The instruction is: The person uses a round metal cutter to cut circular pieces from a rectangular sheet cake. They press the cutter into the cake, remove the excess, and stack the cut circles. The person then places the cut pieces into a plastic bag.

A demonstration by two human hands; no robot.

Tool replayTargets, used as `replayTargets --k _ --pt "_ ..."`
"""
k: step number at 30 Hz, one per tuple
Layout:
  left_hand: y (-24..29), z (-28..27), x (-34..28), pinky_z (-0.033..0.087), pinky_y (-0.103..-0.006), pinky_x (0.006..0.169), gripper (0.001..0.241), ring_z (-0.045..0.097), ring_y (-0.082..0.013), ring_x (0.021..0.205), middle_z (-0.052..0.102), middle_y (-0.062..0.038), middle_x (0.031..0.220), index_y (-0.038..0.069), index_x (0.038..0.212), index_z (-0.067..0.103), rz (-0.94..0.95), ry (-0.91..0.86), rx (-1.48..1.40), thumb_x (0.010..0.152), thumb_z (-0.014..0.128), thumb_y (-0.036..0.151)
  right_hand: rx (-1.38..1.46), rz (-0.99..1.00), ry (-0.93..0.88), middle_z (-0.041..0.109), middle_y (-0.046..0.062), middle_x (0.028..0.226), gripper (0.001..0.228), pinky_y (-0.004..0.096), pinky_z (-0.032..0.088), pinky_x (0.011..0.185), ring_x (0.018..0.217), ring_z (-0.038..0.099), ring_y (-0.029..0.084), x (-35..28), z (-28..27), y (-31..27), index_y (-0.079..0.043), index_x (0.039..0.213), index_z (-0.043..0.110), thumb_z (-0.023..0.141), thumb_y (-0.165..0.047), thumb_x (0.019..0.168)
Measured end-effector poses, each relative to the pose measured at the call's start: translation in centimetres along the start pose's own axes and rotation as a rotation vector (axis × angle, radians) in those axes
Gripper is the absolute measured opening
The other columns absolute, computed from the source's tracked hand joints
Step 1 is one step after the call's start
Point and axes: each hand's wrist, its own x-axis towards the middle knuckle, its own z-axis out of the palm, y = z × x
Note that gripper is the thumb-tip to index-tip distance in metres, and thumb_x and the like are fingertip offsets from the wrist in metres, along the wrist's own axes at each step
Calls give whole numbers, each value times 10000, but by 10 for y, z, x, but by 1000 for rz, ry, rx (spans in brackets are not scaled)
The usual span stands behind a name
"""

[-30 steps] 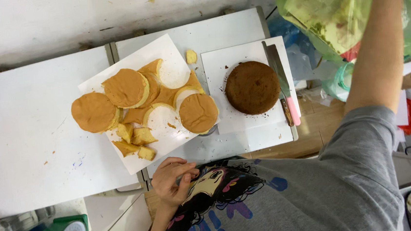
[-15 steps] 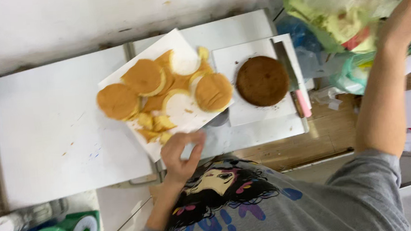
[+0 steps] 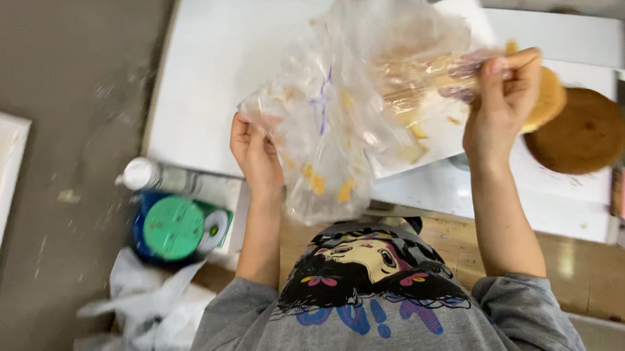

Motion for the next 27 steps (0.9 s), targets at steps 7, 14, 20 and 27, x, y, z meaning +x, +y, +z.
replayTargets --k 7,14,20,27 --pt "65 -83 14 448 -350 680 639 585 -199 814 660 -141 1227 235 1539 370 -209 232 458 976 623 70 279 430 -189 606 15 1012 127 375 658 715 907 678 130 -54 77 81 -116 1086 467 551 -199 1133" --pt "65 -137 -20 467 -409 1101 483 578 -285 1339 568 -109 1487 199 1392 612 622 -344 1374 923 694 274 198 627 -298 612 37 1071 174 427 698 733 948 659 142 -77 104 138 -90 1127 469 595 -207 1151" --pt "-18 -217 28 517 -355 979 551 708 -270 1083 754 -161 1216 -25 1193 713 -211 -41 706 1070 435 434 128 743 -323 703 163 1207 131 389 661 741 986 723 208 -100 89 144 -98 1162 465 553 -179 1110" --pt "-7 -270 85 438 -363 859 805 670 -266 995 684 -215 1281 9 1314 673 -756 56 606 991 403 695 51 864 -334 717 156 1169 393 415 674 823 1010 731 225 -153 74 150 -93 1354 425 575 -23 997"
